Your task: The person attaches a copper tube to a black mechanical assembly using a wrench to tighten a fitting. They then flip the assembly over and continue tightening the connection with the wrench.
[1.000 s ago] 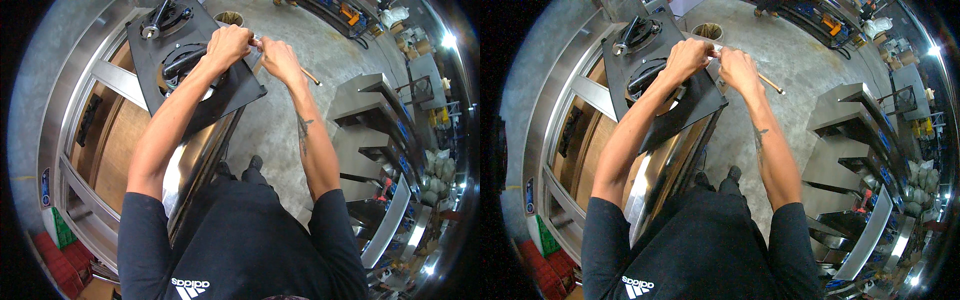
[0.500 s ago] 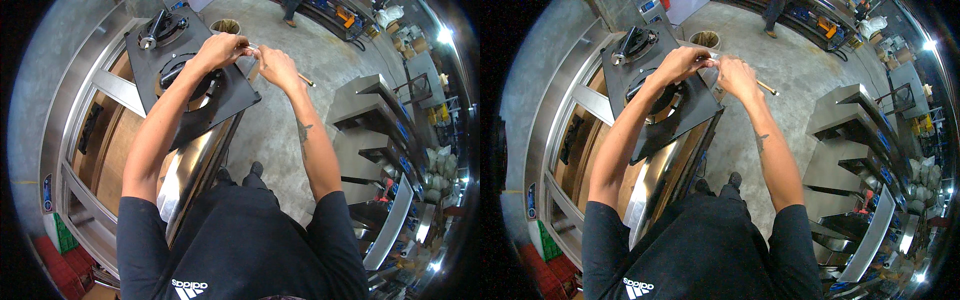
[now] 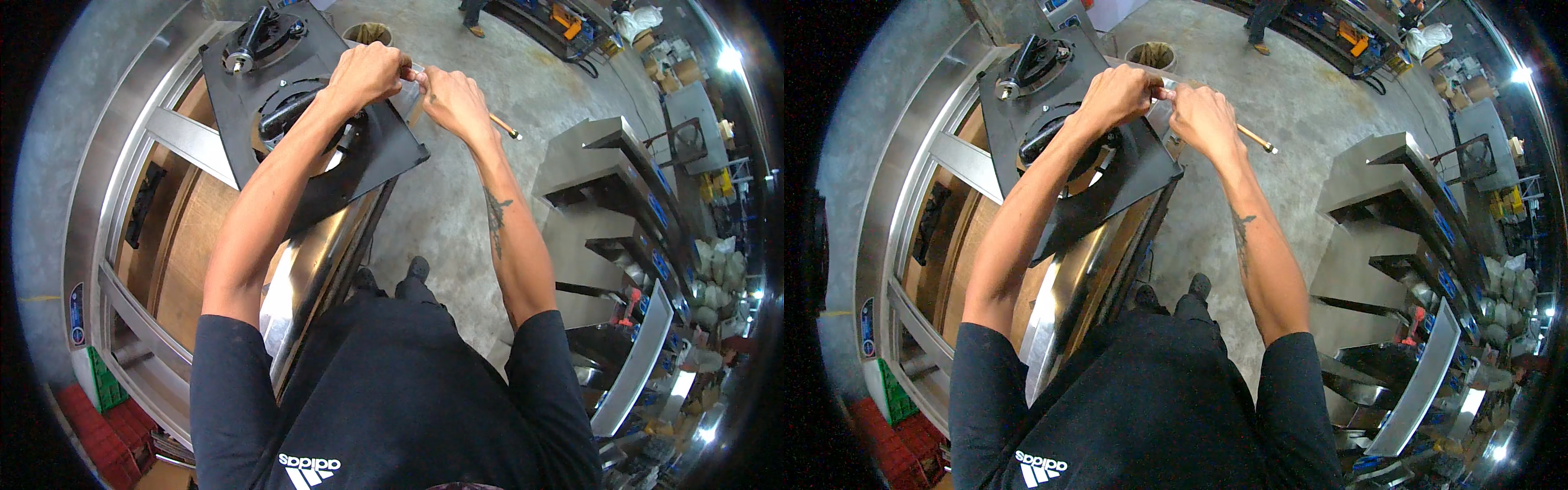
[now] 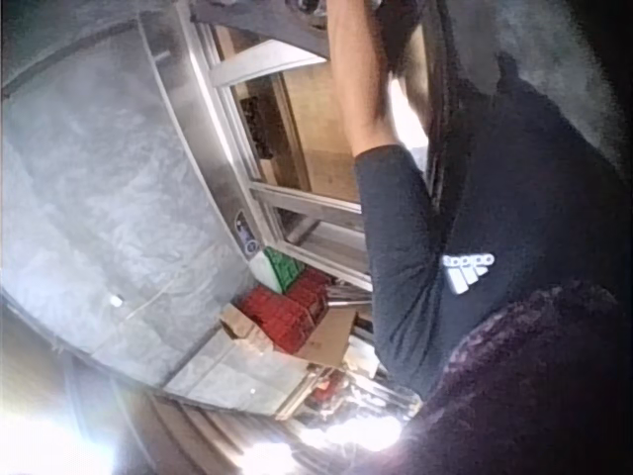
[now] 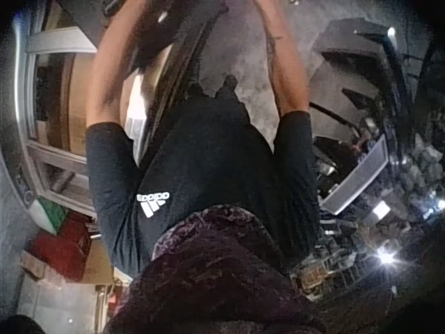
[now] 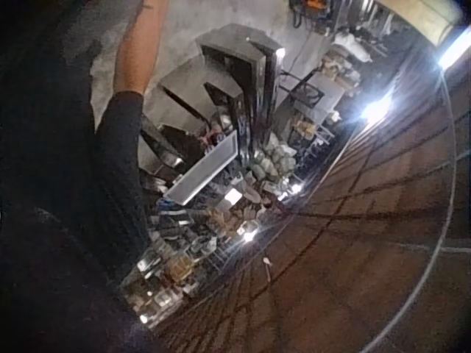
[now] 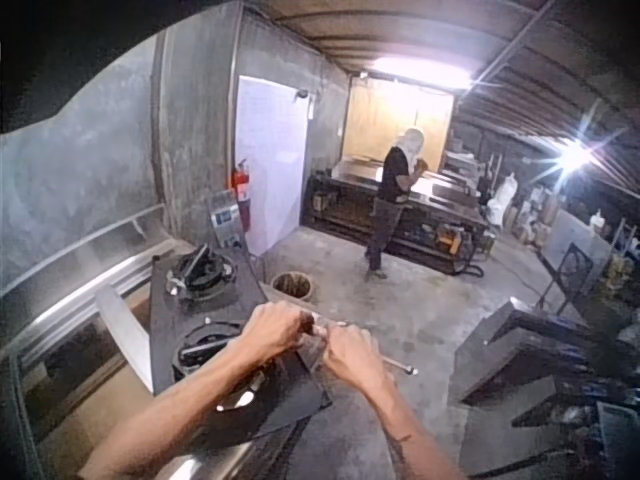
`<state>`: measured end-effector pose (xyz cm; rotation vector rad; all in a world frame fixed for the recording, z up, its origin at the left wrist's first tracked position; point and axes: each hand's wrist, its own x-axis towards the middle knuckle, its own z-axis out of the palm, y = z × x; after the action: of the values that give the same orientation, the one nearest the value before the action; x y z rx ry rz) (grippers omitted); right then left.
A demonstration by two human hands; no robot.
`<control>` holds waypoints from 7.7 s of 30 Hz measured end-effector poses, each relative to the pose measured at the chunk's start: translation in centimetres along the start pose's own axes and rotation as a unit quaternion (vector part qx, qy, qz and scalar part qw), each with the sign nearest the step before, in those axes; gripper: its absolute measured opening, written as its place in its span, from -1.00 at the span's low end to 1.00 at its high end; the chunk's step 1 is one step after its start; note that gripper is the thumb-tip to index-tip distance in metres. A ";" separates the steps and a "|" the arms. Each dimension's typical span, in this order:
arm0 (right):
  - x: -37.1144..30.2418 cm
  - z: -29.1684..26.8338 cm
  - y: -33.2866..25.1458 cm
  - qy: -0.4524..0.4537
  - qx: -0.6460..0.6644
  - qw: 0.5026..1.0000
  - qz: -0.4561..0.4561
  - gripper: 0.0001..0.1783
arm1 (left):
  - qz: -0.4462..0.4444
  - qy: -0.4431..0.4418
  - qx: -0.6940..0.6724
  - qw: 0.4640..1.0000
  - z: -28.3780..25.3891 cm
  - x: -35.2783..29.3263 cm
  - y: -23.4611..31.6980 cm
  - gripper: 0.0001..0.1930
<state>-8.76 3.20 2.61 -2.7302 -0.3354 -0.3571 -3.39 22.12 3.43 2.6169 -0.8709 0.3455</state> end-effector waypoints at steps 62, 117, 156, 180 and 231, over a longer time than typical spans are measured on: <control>-3.1 -4.0 1.9 -0.233 0.332 0.907 0.114 -0.55 | 0.039 -0.048 -0.129 0.990 -1.1 -0.7 -2.4 -0.71; -5.7 -2.3 -2.3 -0.188 0.641 0.705 0.240 -0.68 | -0.050 0.007 -0.049 0.998 -0.5 -1.7 0.0 -0.77; -6.0 -2.9 -2.5 -0.182 0.635 0.710 0.243 -0.66 | 0.114 -0.101 0.000 0.988 -1.3 0.5 -1.4 -0.83; -6.5 -0.9 -3.0 -0.139 0.719 0.630 0.258 -0.62 | 0.144 -0.096 0.003 0.985 -0.7 0.7 -2.3 -0.72; -5.7 1.9 -5.2 -0.072 0.747 0.619 0.230 -0.66 | 0.212 -0.194 0.046 0.957 -3.1 2.6 -2.2 -0.76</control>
<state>-15.15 7.62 0.98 -1.0480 0.0865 0.2566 -0.36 23.62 6.54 2.6067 -1.5909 -0.0301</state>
